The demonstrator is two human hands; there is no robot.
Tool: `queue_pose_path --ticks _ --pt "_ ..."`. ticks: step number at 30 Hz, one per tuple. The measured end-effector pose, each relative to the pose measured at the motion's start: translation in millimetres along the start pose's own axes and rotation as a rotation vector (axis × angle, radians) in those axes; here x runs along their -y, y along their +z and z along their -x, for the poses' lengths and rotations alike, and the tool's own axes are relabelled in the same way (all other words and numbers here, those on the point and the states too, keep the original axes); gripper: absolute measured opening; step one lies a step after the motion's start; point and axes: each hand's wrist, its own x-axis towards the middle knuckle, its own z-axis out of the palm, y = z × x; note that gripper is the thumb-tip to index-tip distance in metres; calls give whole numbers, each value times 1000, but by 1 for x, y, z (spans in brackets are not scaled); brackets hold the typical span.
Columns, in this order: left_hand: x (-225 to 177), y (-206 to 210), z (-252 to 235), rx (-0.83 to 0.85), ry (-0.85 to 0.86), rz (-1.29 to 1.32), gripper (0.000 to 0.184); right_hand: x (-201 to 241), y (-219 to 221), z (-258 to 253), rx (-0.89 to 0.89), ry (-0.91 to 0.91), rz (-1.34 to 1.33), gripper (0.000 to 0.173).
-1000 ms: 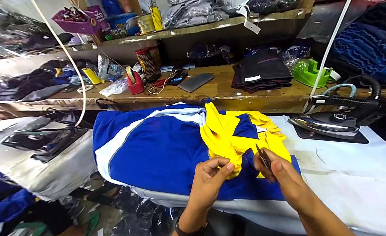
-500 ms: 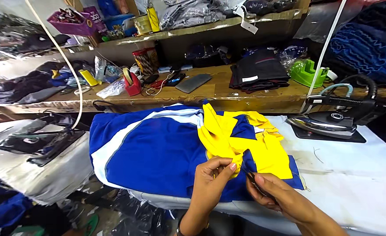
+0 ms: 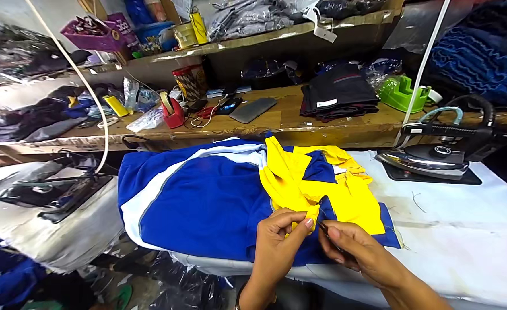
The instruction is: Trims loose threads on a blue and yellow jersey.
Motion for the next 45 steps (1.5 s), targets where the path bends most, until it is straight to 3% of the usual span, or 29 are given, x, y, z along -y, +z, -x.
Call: queue_pose_path --ticks 8,22,28,32,34,36,40,45 --pt "2 4 4 -9 -8 32 11 -8 4 -2 -64 -28 -72 35" --pt "9 0 6 29 3 44 11 -25 6 -6 -4 -32 -192 41" --pt "11 -10 4 -48 31 -81 13 -10 -15 -2 90 9 132 40" --pt "9 -13 1 -5 38 -74 12 11 -12 -8 -124 -189 418 40" --pt "8 -11 1 41 25 -36 12 14 -7 -23 -150 -267 473 34" --pt "9 -8 2 37 30 -57 12 11 -4 -38 -167 -262 439 16" --pt "15 -9 7 34 14 105 14 3 -4 -50 -98 -222 201 13" --pt "30 -3 7 31 33 312 17 -4 7 -50 -103 -37 -103 13"
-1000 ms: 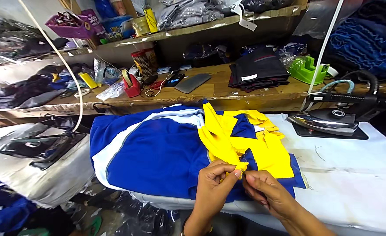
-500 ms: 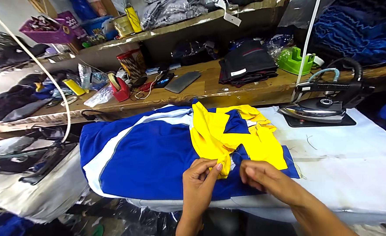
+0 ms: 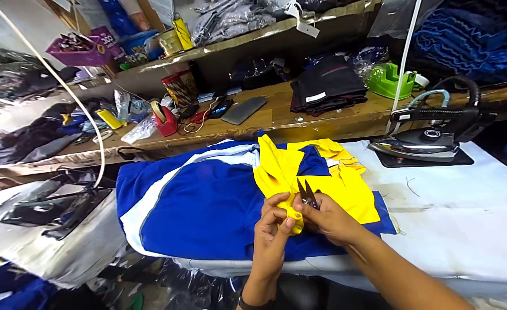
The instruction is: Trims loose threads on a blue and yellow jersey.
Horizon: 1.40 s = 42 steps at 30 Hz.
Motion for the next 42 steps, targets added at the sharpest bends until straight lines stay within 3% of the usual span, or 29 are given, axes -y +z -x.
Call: queue_pose_path --ticks 2,3,5,8,17,26,31,35,42 --pt "0 2 0 -20 -13 55 18 2 -2 4 -88 -39 154 7" --pt "-2 3 0 -46 -27 62 19 5 -6 8 -127 -76 328 12" --pt "-5 4 1 -107 -26 7 19 10 -16 19 -213 -138 729 39" --pt "-7 7 2 -172 19 -135 18 16 -18 39 -270 -224 996 42" --pt "-7 15 4 -160 59 -294 17 3 -9 50 -414 -495 999 24" --pt "-7 13 7 -139 101 -387 17 4 -10 52 -433 -471 1094 22" --pt "-6 13 8 -127 109 -429 16 6 -13 53 -409 -398 975 18" --pt "-7 14 9 -110 84 -373 17 9 -12 53 -380 -307 672 15" --pt "-8 13 7 -102 58 -322 17 7 -15 56 -412 -349 881 23"
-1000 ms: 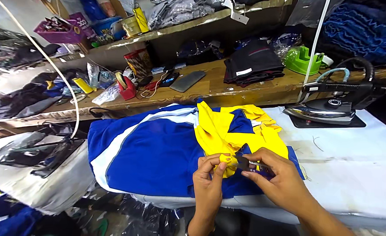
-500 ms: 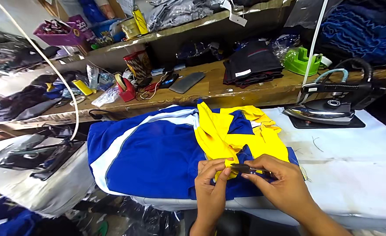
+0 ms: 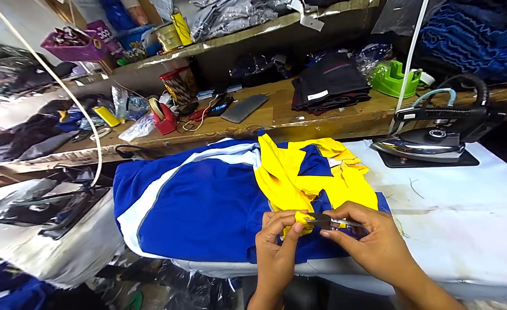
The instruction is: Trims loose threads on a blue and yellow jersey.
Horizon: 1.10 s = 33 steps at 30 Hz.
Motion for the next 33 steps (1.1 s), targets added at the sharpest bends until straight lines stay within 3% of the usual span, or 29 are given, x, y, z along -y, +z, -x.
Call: queue_pose_path --ticks 7,13,22,33 --pt "-1 -7 -2 68 22 -40 18 0 -3 -3 39 -22 45 22" --pt "-2 -13 -4 121 41 -72 17 1 -5 -4 100 34 -73 19" --pt "-2 -16 -5 147 49 -106 18 -8 1 -1 23 -115 51 20" --pt "0 -15 -4 121 -15 -18 20 -10 2 -3 34 -54 -60 20"
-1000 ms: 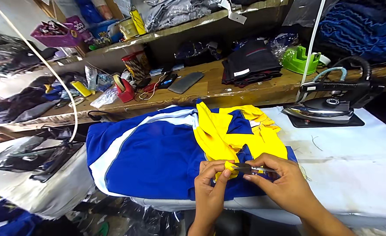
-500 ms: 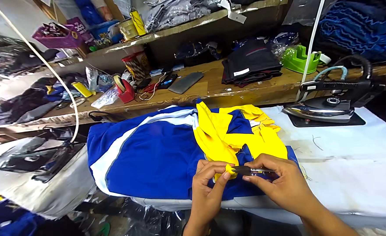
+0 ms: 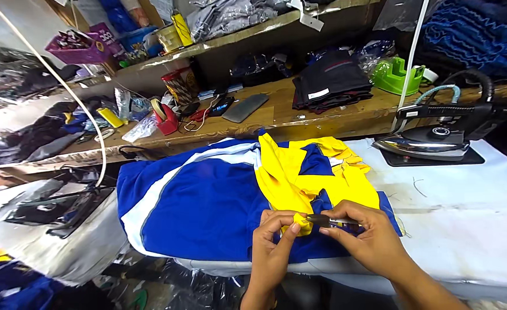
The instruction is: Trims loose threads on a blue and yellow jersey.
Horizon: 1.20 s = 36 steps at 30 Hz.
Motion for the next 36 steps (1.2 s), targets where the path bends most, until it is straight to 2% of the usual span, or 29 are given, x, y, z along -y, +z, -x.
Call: queue_pose_path --ticks 8,12,14,17,19,21,23,24,26,27,28,30,33,34,36 --pt "0 1 0 21 -4 -16 18 3 -3 -1 40 43 30 18" --pt "-10 -6 -15 -90 -93 102 15 2 -11 -2 -67 151 -173 26" --pt "-20 -13 -42 -145 -131 111 16 -2 -24 -1 -196 160 -222 25" --pt "-38 -20 -101 -116 -125 25 19 -12 -48 1 -334 215 -119 23" --pt "-50 -16 -146 -91 -88 -79 18 -22 -55 4 -362 270 -7 19" --pt "-53 -8 -198 -102 25 -192 17 -32 -53 8 -293 314 100 22" --pt "-43 -2 -248 -80 176 -324 27 -40 -42 14 -179 385 153 30" --pt "-34 -2 -269 -18 231 -390 38 -42 -34 17 -119 430 174 35" --pt "-21 2 -290 177 133 -498 72 -45 -19 23 -35 489 182 42" --pt "-17 7 -290 239 45 -537 83 -45 -14 26 -25 490 174 41" --pt "-14 11 -282 281 -21 -568 85 -45 -10 29 -31 477 166 39" --pt "-6 11 -256 343 -48 -632 72 -49 -5 31 -41 452 153 38" --pt "2 1 -191 477 51 -745 49 -53 -9 27 19 464 197 40" --pt "5 -3 -162 518 81 -770 50 -55 -10 25 40 446 213 32" --pt "16 -12 -107 540 111 -840 74 -55 -10 18 47 361 174 21"
